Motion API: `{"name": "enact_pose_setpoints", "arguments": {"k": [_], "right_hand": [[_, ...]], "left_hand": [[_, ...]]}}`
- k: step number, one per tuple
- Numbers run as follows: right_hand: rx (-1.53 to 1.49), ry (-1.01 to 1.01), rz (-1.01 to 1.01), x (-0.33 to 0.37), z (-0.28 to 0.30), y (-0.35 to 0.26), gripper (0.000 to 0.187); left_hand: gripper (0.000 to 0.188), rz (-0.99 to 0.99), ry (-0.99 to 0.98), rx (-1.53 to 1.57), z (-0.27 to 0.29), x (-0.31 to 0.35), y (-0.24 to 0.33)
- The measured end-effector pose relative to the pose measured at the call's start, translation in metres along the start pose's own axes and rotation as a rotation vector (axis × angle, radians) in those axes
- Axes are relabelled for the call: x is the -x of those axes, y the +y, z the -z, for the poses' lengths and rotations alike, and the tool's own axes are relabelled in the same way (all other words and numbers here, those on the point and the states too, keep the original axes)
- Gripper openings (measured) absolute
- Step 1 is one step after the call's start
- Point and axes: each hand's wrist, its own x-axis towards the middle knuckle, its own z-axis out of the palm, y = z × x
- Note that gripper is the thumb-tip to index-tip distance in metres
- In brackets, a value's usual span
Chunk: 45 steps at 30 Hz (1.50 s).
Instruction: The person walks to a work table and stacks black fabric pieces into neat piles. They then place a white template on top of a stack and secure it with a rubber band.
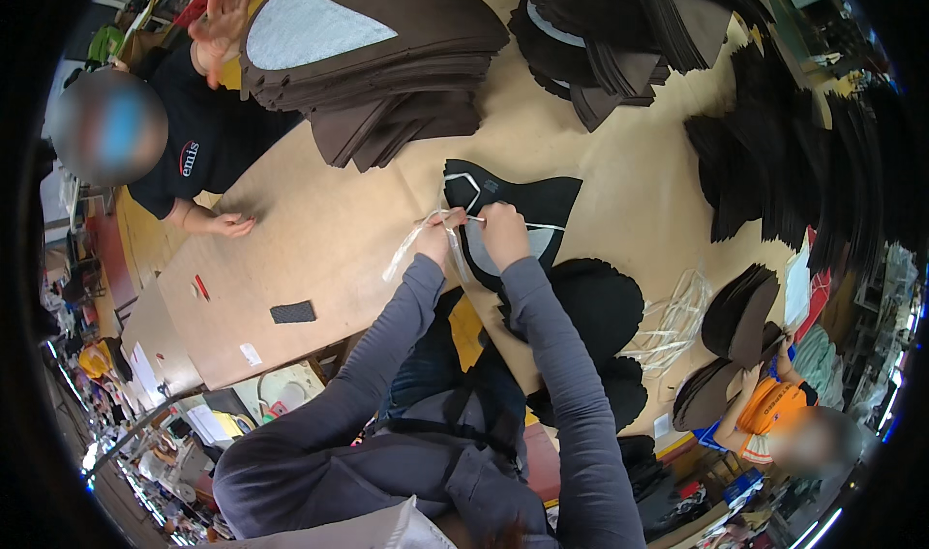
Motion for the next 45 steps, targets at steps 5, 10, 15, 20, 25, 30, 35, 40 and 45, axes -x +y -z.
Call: {"name": "enact_pose_setpoints", "arguments": {"k": [5,10,15,20,25,30,35,40,45], "right_hand": [[-0.37,0.177,0.053,0.009,-0.002,0.01,0.011],[-0.453,0.172,0.09,0.024,0.003,-0.001,0.039],[-0.426,0.236,0.463,0.039,-0.021,-0.009,0.044],[-1.152,0.142,-0.295,0.036,-0.04,-0.029,0.021],[-0.982,0.137,-0.268,0.049,-0.051,-0.036,0.023],[-0.591,0.144,0.055,0.075,-0.045,-0.027,0.02],[-0.611,0.104,0.084,0.08,-0.035,-0.028,0.019],[-0.404,0.162,0.251,0.066,-0.023,-0.025,0.023],[-1.407,-0.014,-0.269,0.016,-0.023,-0.03,0.028]], "left_hand": [[0.017,-0.521,-0.324,-0.695,0.009,-0.002,0.014],[0.018,-0.058,-0.373,0.028,0.016,-0.001,-0.011],[0.017,0.066,-0.307,0.299,0.017,0.002,-0.016],[0.014,0.027,-0.038,0.23,0.014,0.003,-0.013],[0.008,-0.044,0.344,0.087,-0.003,-0.003,-0.011],[0.006,0.036,0.457,0.162,-0.006,-0.005,-0.012],[0.004,-0.001,0.452,0.056,-0.006,-0.002,-0.009],[0.007,-0.015,0.347,0.033,0.001,-0.004,-0.015],[0.014,0.011,0.228,0.127,0.019,-0.014,-0.033]]}}
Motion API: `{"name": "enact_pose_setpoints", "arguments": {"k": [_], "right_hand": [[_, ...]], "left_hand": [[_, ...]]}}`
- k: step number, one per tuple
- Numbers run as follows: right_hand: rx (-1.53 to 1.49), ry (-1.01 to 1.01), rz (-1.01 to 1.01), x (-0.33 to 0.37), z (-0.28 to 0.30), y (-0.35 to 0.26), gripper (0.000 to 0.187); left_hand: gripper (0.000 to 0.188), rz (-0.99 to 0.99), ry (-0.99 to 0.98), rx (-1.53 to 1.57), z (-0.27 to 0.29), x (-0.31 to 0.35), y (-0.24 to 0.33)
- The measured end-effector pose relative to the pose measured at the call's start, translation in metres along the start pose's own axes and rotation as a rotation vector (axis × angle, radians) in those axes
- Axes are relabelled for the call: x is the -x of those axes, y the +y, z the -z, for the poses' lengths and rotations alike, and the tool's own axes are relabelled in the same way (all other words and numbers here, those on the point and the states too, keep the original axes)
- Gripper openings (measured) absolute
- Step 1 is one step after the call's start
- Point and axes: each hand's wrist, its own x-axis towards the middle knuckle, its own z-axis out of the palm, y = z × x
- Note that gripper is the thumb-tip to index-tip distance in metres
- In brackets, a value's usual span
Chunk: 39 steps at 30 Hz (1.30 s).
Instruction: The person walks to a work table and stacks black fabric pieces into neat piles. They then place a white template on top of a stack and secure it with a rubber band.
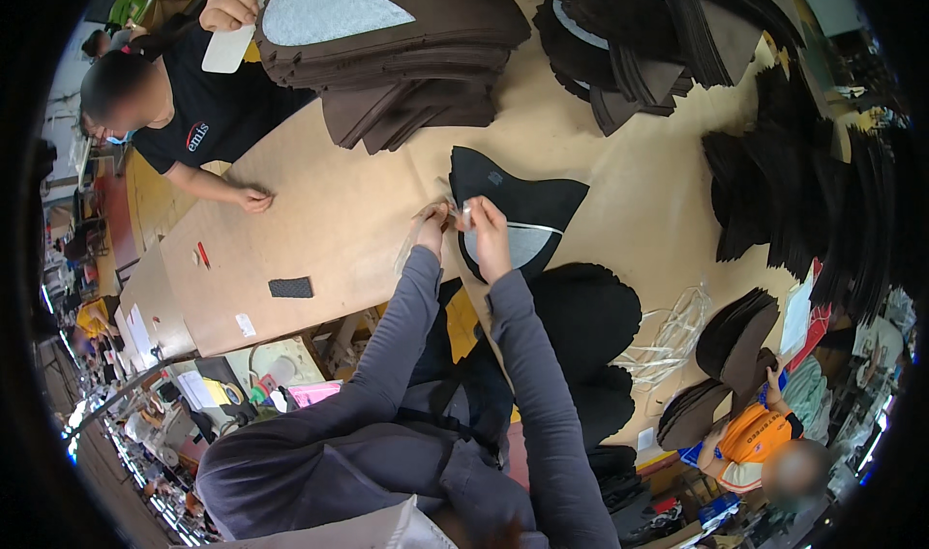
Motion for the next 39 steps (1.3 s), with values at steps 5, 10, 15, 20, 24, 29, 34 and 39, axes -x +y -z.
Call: {"name": "enact_pose_setpoints", "arguments": {"k": [5,10,15,20,24,29,34,39], "right_hand": [[0.278,0.141,0.082,0.024,-0.014,0.018,0.031],[0.273,0.142,0.09,0.03,-0.015,0.016,0.032],[0.364,0.124,0.101,0.05,-0.014,0.016,0.033],[0.255,0.118,0.07,0.059,-0.008,0.017,0.033],[0.179,0.119,-0.026,0.051,0.002,0.002,0.031],[0.066,0.013,-0.016,0.043,0.016,-0.02,0.02],[0.56,-0.245,0.052,0.026,-0.02,-0.068,0.025],[0.702,-0.231,0.078,-0.034,-0.021,-0.082,0.028]], "left_hand": [[0.016,-0.241,0.278,-0.517,-0.021,0.01,0.012],[0.016,-0.279,0.259,-0.472,-0.024,0.014,0.008],[0.016,-0.268,0.255,-0.578,-0.026,0.024,0.016],[0.013,-0.141,0.169,-0.347,-0.025,0.032,0.019],[0.022,-0.006,-0.197,-0.015,0.009,0.006,0.017],[0.017,0.321,-0.355,0.174,0.011,0.034,0.055],[0.018,0.267,-0.488,0.257,-0.018,0.064,0.071],[0.017,0.064,-0.541,0.261,-0.036,0.074,0.078]]}}
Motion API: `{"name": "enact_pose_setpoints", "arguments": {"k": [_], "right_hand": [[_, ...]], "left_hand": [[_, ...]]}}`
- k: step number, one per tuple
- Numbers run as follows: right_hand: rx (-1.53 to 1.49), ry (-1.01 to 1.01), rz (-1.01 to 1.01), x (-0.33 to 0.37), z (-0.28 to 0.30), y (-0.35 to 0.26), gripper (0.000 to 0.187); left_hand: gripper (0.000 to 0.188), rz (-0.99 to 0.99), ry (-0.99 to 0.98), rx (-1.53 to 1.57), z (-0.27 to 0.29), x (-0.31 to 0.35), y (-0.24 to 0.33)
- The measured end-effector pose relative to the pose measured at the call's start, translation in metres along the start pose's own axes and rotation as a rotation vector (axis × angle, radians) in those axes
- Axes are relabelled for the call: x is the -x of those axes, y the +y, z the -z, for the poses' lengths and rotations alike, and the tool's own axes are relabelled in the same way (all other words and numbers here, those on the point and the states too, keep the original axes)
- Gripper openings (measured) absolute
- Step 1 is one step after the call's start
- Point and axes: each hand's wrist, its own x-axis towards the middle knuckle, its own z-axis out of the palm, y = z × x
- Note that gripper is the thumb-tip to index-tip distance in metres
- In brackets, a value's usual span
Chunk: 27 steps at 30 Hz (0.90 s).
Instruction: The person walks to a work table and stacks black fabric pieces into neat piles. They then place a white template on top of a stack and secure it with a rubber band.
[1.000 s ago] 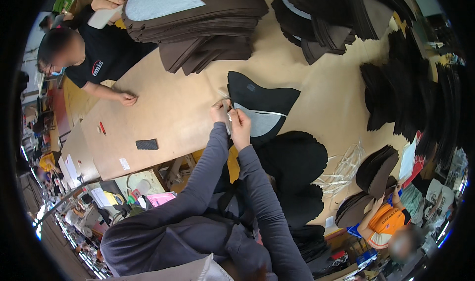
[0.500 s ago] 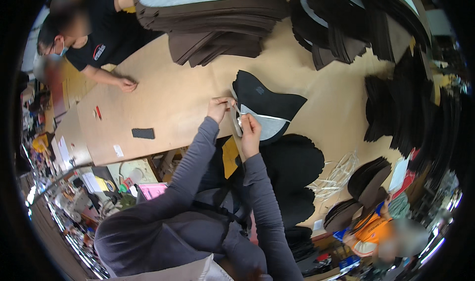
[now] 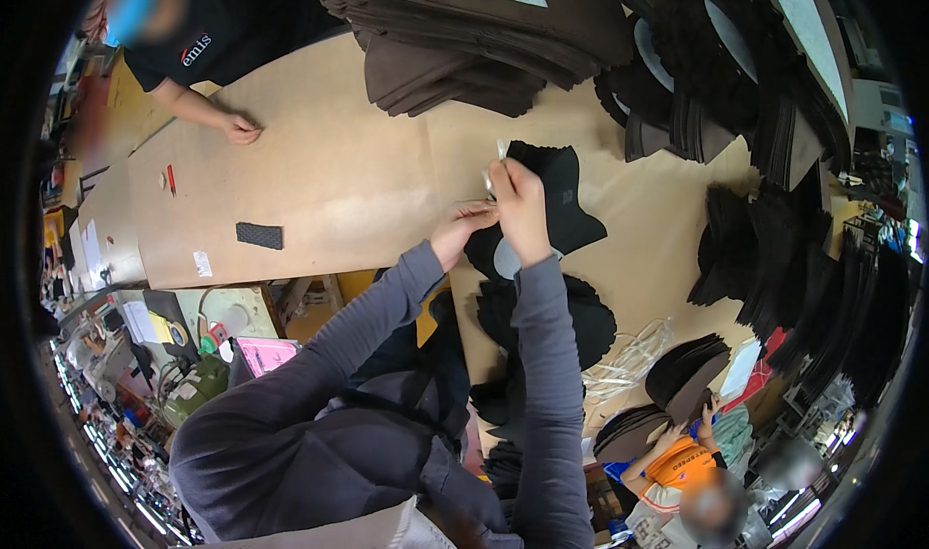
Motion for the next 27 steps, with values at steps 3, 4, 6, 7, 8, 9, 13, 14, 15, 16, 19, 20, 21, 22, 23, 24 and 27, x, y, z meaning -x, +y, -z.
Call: {"name": "enact_pose_setpoints", "arguments": {"k": [3,4,6,7,8,9,13,14,15,16,19,20,21,22,23,24,27], "right_hand": [[0.101,-0.004,0.021,-0.018,-0.002,0.007,0.022],[0.157,-0.014,0.055,-0.021,-0.005,0.007,0.02],[0.549,0.177,0.441,-0.023,-0.007,0.002,0.016],[0.743,0.274,0.636,-0.022,-0.008,-0.003,0.019],[0.67,0.152,0.502,-0.02,-0.001,0.012,0.03],[0.678,0.042,0.457,-0.015,0.006,0.025,0.03],[0.628,-0.106,0.369,-0.004,0.012,0.068,0.026],[0.625,-0.061,0.365,-0.003,0.009,0.073,0.025],[0.618,-0.02,0.357,-0.001,0.003,0.073,0.023],[0.653,0.047,0.343,-0.001,-0.004,0.07,0.02],[0.803,0.045,0.424,-0.009,-0.009,0.077,0.017],[0.783,0.066,0.418,-0.01,-0.009,0.079,0.015],[0.763,0.084,0.411,-0.01,-0.011,0.08,0.012],[0.744,0.101,0.406,-0.009,-0.013,0.081,0.01],[0.739,0.129,0.426,-0.007,-0.015,0.081,0.01],[0.736,0.162,0.445,-0.005,-0.017,0.083,0.01],[0.698,0.242,0.487,0.0,-0.022,0.088,0.011]], "left_hand": [[0.019,-0.008,0.053,0.002,0.004,-0.008,-0.001],[0.019,0.005,0.087,0.072,0.007,-0.011,-0.003],[0.02,0.031,0.16,0.215,0.018,-0.019,-0.009],[0.02,0.049,0.154,0.243,0.027,-0.022,-0.014],[0.019,0.066,0.149,0.271,0.038,-0.025,-0.019],[0.018,0.089,0.138,0.297,0.045,-0.028,-0.024],[0.017,0.121,0.214,0.41,0.056,-0.03,-0.035],[0.016,0.13,0.22,0.392,0.056,-0.031,-0.035],[0.015,0.145,0.217,0.414,0.057,-0.031,-0.033],[0.015,0.161,0.214,0.434,0.057,-0.033,-0.03],[0.015,0.077,0.358,0.443,0.047,-0.035,-0.026],[0.016,0.026,0.43,0.436,0.043,-0.036,-0.025],[0.014,-0.025,0.438,0.412,0.044,-0.037,-0.027],[0.013,-0.076,0.446,0.387,0.045,-0.04,-0.028],[0.012,-0.127,0.453,0.363,0.047,-0.042,-0.03],[0.011,-0.156,0.456,0.222,0.047,-0.043,-0.029],[0.011,-0.277,0.479,-0.331,0.051,-0.039,-0.021]]}}
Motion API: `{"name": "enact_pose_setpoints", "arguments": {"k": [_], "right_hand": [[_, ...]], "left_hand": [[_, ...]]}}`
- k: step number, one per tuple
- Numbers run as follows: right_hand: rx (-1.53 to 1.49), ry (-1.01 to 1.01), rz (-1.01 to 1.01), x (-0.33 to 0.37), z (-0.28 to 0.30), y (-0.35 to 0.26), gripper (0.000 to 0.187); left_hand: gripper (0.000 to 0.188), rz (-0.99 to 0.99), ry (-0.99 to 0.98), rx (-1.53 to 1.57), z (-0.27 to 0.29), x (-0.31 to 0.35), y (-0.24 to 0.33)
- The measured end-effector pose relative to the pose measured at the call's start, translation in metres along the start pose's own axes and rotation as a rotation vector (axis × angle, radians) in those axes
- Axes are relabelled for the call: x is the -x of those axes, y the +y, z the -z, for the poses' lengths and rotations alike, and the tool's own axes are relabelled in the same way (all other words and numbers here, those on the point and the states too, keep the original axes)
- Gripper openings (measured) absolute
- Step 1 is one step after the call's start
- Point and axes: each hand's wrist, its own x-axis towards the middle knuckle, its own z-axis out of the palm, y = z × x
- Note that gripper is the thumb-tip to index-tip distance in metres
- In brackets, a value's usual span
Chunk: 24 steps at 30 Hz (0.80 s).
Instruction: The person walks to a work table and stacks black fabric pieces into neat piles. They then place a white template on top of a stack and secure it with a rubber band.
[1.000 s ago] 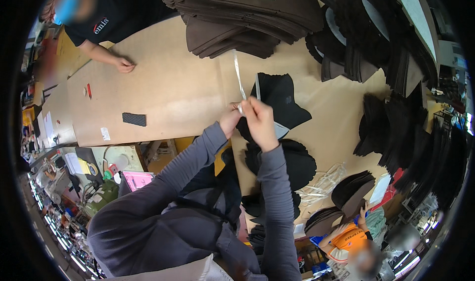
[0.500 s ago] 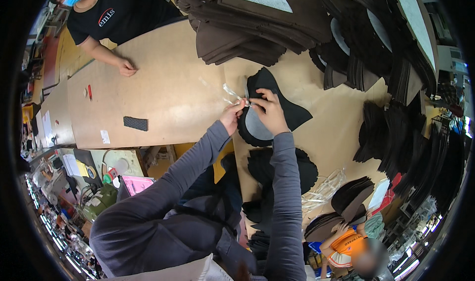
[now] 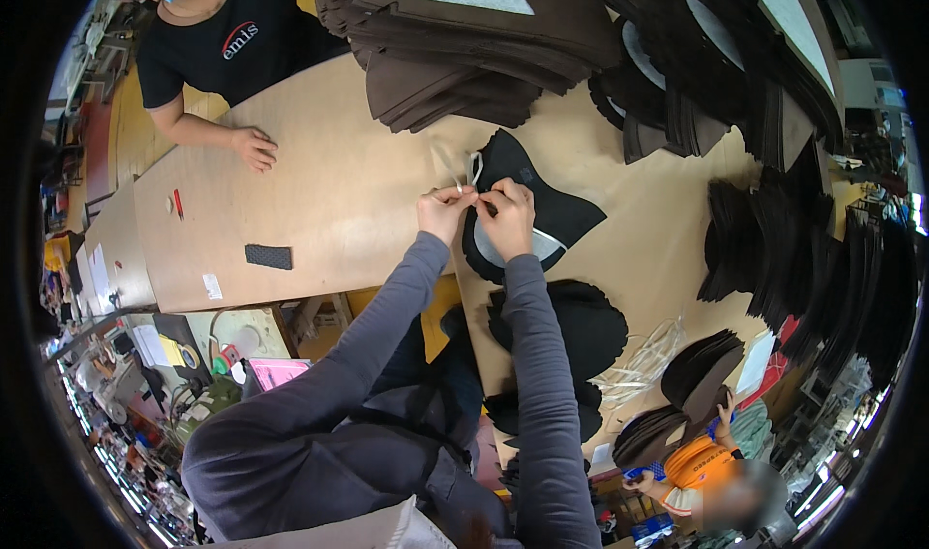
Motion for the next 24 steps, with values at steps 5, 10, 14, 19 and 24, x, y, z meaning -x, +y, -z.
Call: {"name": "enact_pose_setpoints", "arguments": {"k": [5,10,14,19,24], "right_hand": [[0.003,0.044,0.063,0.005,-0.001,-0.005,0.01],[0.045,0.056,0.095,0.007,-0.002,-0.005,0.011],[0.0,0.061,0.101,0.005,-0.001,-0.009,0.014],[-0.144,0.076,0.048,0.008,0.002,-0.003,0.013],[-0.177,0.094,0.056,0.009,0.001,0.004,0.012]], "left_hand": [[0.009,-0.502,-0.097,-0.754,0.014,0.0,0.002],[0.009,-0.548,0.048,-0.941,-0.001,0.011,-0.002],[0.011,0.229,-0.313,0.073,0.016,-0.013,-0.037],[0.014,0.749,-0.465,0.359,0.028,-0.016,-0.006],[0.018,0.548,-0.435,0.243,0.023,-0.012,0.006]]}}
